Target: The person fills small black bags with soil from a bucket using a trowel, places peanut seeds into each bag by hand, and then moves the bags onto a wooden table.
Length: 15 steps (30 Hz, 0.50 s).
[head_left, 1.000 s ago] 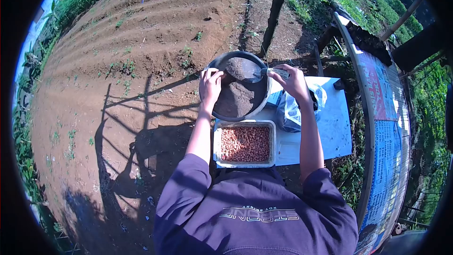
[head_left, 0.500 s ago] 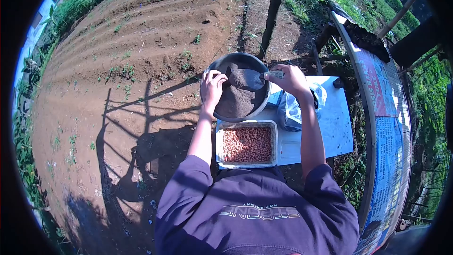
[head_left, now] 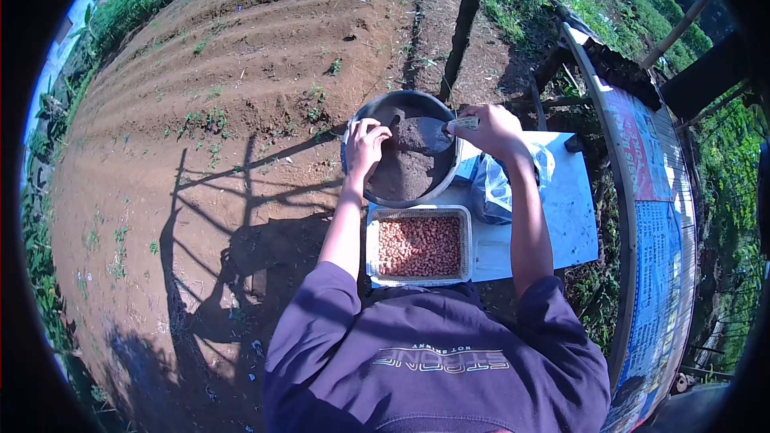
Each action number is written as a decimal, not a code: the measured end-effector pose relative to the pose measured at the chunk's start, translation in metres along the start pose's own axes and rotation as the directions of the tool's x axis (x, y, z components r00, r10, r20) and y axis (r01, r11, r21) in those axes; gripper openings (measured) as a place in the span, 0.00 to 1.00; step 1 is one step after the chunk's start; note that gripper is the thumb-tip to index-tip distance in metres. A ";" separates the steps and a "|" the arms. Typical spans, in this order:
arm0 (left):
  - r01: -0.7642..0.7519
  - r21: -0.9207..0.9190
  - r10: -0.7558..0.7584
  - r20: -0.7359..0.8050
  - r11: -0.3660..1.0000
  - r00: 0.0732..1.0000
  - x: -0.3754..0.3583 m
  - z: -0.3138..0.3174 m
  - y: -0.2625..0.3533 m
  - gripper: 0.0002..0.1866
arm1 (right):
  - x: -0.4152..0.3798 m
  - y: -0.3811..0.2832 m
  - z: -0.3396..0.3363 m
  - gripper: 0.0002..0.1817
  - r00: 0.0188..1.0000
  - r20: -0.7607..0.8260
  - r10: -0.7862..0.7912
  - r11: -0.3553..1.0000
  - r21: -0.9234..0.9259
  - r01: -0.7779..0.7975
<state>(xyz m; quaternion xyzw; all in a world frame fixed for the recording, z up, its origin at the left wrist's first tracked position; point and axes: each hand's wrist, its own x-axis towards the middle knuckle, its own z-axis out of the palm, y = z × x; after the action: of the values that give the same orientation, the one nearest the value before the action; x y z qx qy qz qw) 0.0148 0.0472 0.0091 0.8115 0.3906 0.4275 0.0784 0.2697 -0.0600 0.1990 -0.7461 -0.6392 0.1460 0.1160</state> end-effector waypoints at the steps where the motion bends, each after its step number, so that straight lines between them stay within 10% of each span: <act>1: -0.005 -0.003 0.005 0.000 1.000 1.000 0.000 0.000 0.000 0.06 | 0.001 -0.001 -0.001 0.30 1.000 0.001 0.000 1.000 -0.013 0.000; 15: 0.077 -0.022 -0.077 0.033 0.997 0.997 0.001 -0.001 0.004 0.04 | 0.001 -0.018 -0.009 0.26 0.991 -0.073 -0.108 0.992 -0.079 0.102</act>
<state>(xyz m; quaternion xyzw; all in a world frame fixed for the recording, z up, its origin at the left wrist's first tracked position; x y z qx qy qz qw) 0.0163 0.0444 0.0123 0.8016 0.4154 0.4155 0.1104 0.2571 -0.0557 0.2140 -0.7202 -0.6777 0.0869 0.1200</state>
